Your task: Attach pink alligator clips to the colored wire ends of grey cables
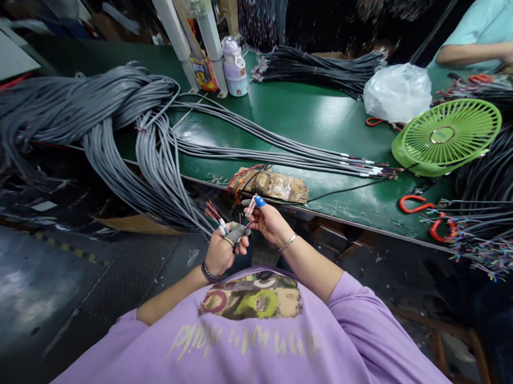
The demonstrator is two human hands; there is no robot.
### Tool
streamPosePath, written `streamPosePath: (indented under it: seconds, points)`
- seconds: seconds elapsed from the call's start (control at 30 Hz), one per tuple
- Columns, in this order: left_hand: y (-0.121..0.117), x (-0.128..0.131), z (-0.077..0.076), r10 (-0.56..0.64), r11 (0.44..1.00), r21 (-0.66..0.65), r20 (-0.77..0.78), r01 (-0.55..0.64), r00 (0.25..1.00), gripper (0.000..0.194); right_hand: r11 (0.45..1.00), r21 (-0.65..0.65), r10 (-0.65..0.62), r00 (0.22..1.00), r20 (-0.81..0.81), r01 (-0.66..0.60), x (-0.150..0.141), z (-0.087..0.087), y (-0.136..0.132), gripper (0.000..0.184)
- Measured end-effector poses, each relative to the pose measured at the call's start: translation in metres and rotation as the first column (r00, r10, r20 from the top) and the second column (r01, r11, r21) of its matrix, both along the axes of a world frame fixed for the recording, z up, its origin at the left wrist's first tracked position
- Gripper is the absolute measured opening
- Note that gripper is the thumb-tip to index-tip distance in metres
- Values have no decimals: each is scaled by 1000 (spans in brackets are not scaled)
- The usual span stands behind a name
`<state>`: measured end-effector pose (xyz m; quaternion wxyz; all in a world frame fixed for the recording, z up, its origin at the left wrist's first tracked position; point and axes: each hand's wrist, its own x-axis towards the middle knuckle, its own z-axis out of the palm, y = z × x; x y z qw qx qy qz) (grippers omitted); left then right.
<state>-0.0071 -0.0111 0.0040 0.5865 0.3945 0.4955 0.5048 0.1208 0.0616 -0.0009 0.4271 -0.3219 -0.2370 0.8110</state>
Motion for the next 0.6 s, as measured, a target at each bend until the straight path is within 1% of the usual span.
streamPosePath:
  seconds: [0.1,0.17,0.27,0.4,0.6]
  points:
    - [3,2,3,8,1000,-5,3,-8,1000,35,1000,4,-3,995,98,3,-1,3,0,39]
    - [5,2,5,13,1000,-4,11,-13,1000,35,1000,-3,-20,991,131,21,-1,6,0,40]
    - [6,3,6,8,1000,-15,18,-7,1000,34,1000,-14,-23,996,90,25,-1,10,0,38]
    - [8,4,6,-1,999,-46,4,2,1000,35,999,-39,-36,999,17,36,0,11,1,30]
    - [9,6,4,-19,998,-63,-3,19,1000,36,997,-44,-62,998,4,62,-1,6,1,26]
